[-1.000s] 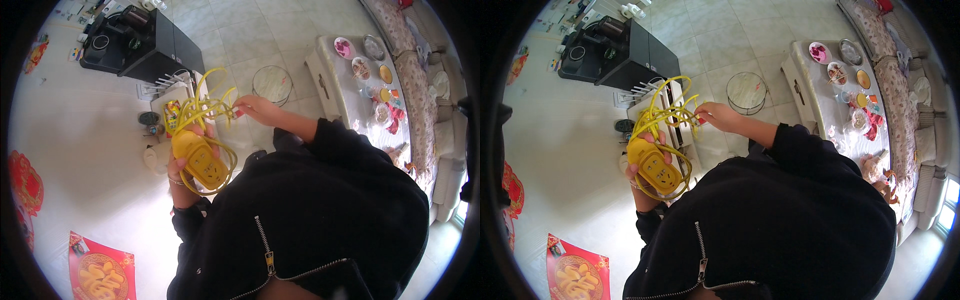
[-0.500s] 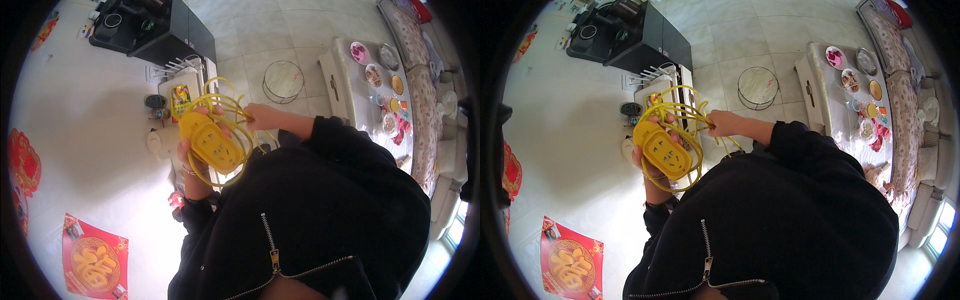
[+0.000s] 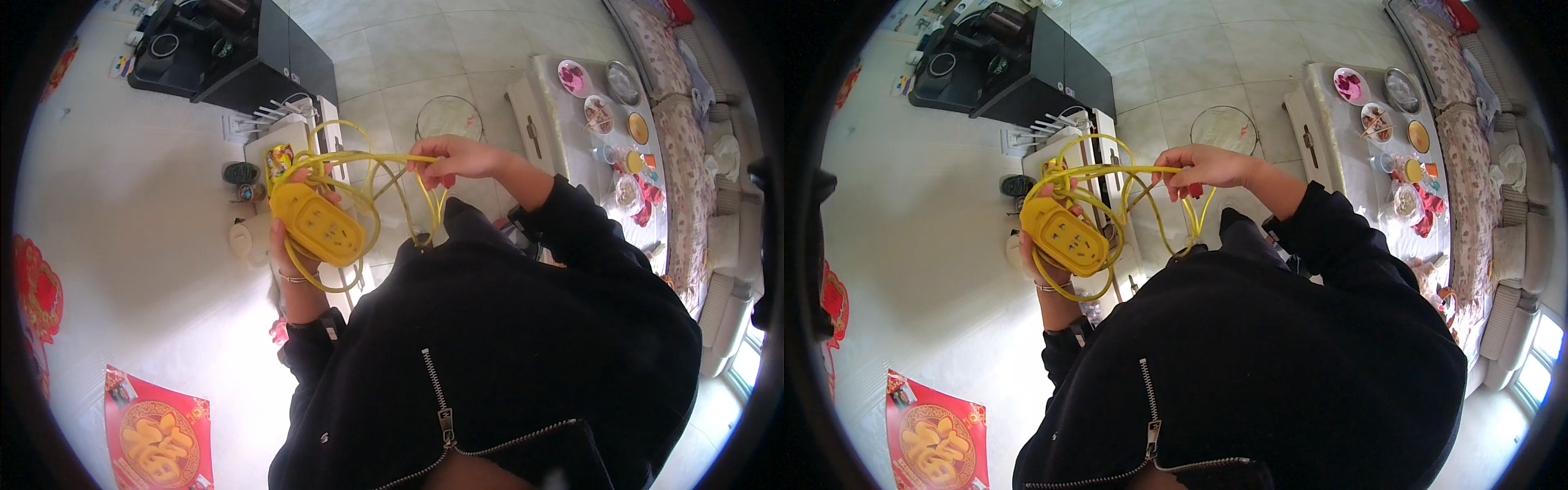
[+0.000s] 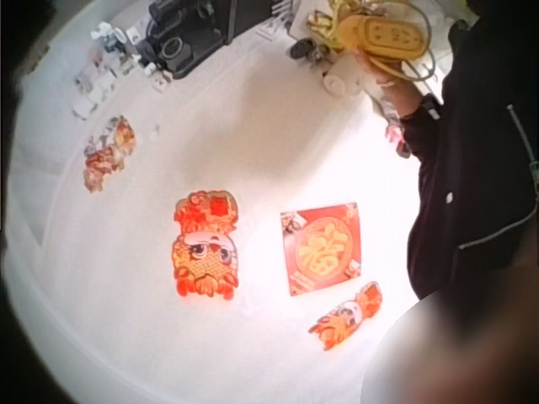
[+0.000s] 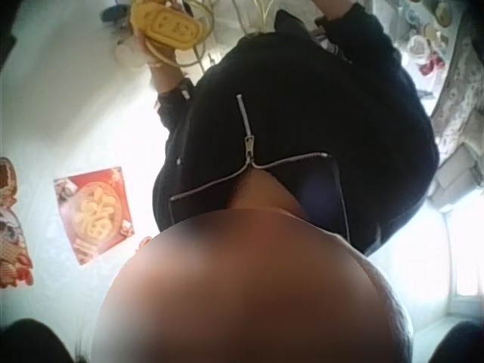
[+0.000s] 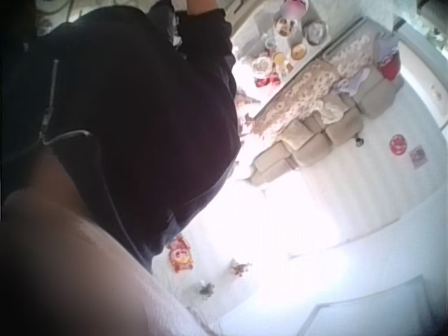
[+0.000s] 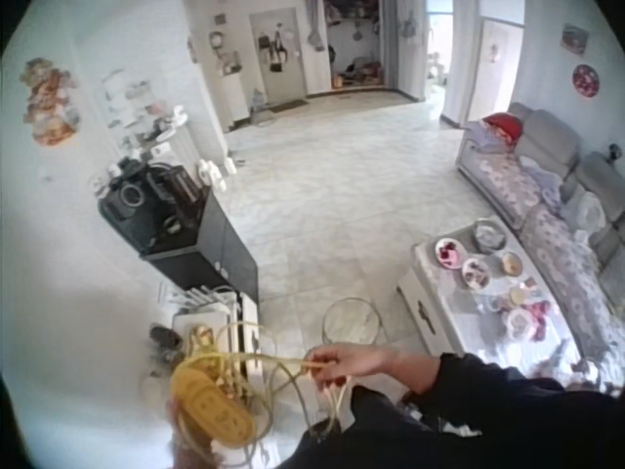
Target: The person picks up a yellow extension cord from a cluttered table, walks to a wall outlet, plugs it in, then walks back and coils the cord by hand. They place the coiled cord on a desk and handle a roll of tape.
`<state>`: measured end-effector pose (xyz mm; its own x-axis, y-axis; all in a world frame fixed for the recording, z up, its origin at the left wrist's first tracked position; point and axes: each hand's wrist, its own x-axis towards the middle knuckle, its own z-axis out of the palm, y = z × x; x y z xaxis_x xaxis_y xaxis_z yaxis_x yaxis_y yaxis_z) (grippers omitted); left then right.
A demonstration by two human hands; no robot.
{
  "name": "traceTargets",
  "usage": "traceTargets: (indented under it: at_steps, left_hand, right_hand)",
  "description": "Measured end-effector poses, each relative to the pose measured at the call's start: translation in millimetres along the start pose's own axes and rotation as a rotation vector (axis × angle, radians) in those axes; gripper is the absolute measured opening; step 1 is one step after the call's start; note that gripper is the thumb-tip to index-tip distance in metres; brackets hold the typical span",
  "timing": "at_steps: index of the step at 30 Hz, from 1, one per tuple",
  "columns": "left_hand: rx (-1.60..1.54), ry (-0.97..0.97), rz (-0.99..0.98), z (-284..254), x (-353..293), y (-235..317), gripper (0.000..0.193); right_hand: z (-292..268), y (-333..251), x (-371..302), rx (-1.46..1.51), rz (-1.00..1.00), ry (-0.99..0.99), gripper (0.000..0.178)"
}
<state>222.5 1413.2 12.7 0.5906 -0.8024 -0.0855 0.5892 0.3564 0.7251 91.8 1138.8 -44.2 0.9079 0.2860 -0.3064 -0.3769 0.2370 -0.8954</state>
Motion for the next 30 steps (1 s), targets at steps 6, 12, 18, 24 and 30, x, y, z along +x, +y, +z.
traceTargets:
  at_steps: [6, 12, 18, 24, 30]
  left_hand:
    - [0.051, -0.042, -0.078, -1.7, 0.2, -8.0, 0.080]
    - [-0.003, -0.076, -0.103, -2.0, 0.9, -14.7, 0.080]
    - [0.210, -0.224, -0.378, 1.2, 3.5, -13.0, 0.074]
    - [0.039, -0.122, -0.375, 11.8, -1.7, -23.5, 0.068]
    - [-0.101, -0.068, -0.286, 17.6, 3.5, -36.5, 0.068]
  right_hand:
    - [-10.5, 0.9, -12.1, 0.288, -0.105, 0.060, 0.028]
    - [-8.7, -14.0, -27.8, 0.489, -0.438, -0.031, 0.032]
    - [-1.2, -37.5, -26.0, 0.910, -0.680, -0.215, 0.045]
    - [-11.0, -49.3, -38.7, 0.980, -0.695, -0.191, 0.078]
    - [-30.7, -39.0, -27.5, 0.771, -0.789, 0.101, 0.055]
